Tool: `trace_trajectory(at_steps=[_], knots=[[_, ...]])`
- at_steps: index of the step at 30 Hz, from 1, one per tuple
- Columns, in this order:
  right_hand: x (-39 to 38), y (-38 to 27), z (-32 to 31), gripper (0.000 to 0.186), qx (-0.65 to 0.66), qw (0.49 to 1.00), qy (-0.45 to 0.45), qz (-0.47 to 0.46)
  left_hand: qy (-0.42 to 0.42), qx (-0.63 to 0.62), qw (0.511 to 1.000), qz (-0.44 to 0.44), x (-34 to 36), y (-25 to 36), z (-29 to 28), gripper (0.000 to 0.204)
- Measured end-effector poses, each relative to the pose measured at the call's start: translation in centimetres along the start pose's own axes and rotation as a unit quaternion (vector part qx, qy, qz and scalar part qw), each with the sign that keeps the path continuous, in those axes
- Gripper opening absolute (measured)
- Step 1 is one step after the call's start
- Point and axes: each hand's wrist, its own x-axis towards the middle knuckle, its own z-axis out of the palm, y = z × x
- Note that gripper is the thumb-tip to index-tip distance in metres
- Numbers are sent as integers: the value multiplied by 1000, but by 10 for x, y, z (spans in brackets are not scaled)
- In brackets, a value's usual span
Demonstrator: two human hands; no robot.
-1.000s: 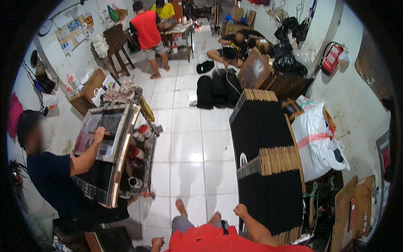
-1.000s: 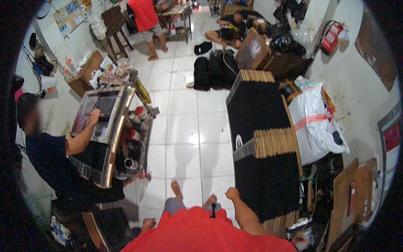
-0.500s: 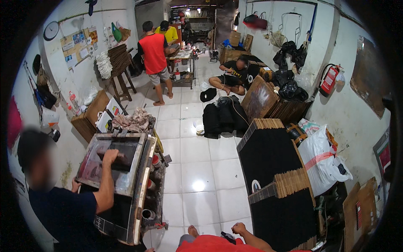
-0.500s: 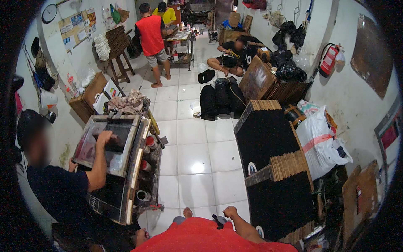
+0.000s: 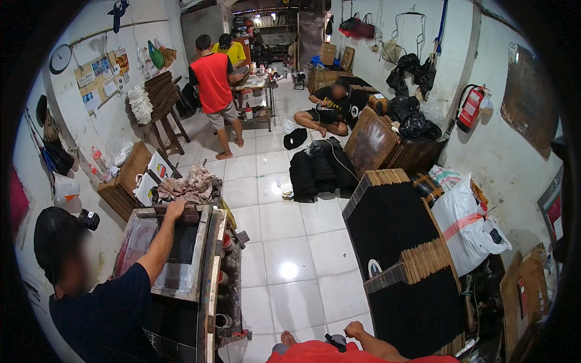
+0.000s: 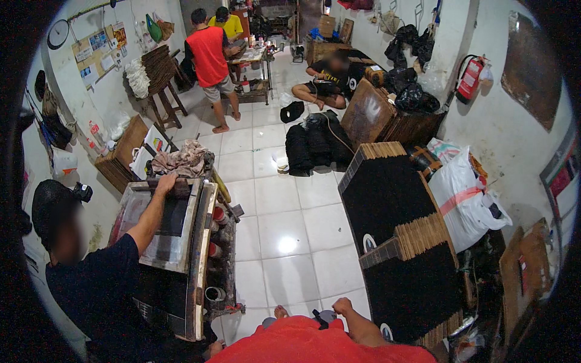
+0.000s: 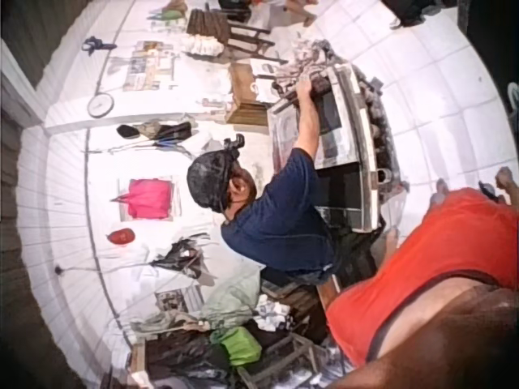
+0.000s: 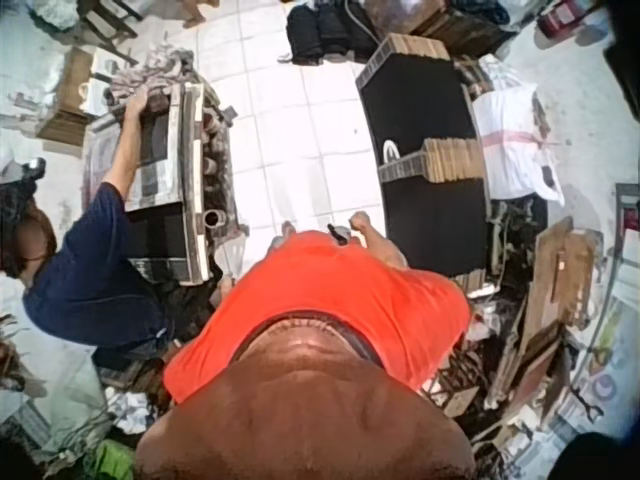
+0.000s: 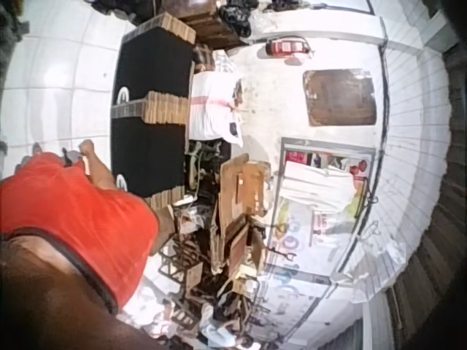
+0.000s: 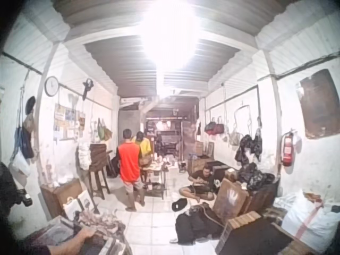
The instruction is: The person repeatedly lifts a screen printing frame, removes a black printed sheet, and places it onto a stack. The person handles the frame and printed sheets by hand in a repetitive cycle.
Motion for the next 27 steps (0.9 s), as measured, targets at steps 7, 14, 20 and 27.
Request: trace_trajectory(at_steps=[7,14,20,27], knots=[[15,7,-9,13,115,993,29,-2,52,-58,997,24,9,-6,11,41],[18,-70,-1,12,-76,988,0,-131,319,-105,936,109,59,-1,-34,20],[-23,-268,91,23,-89,917,-133,-366,75,-600,794,-62,40,52,-100,19],[-89,-498,216,50,377,793,-454,-148,9,-630,772,88,-42,81,-158,14]])
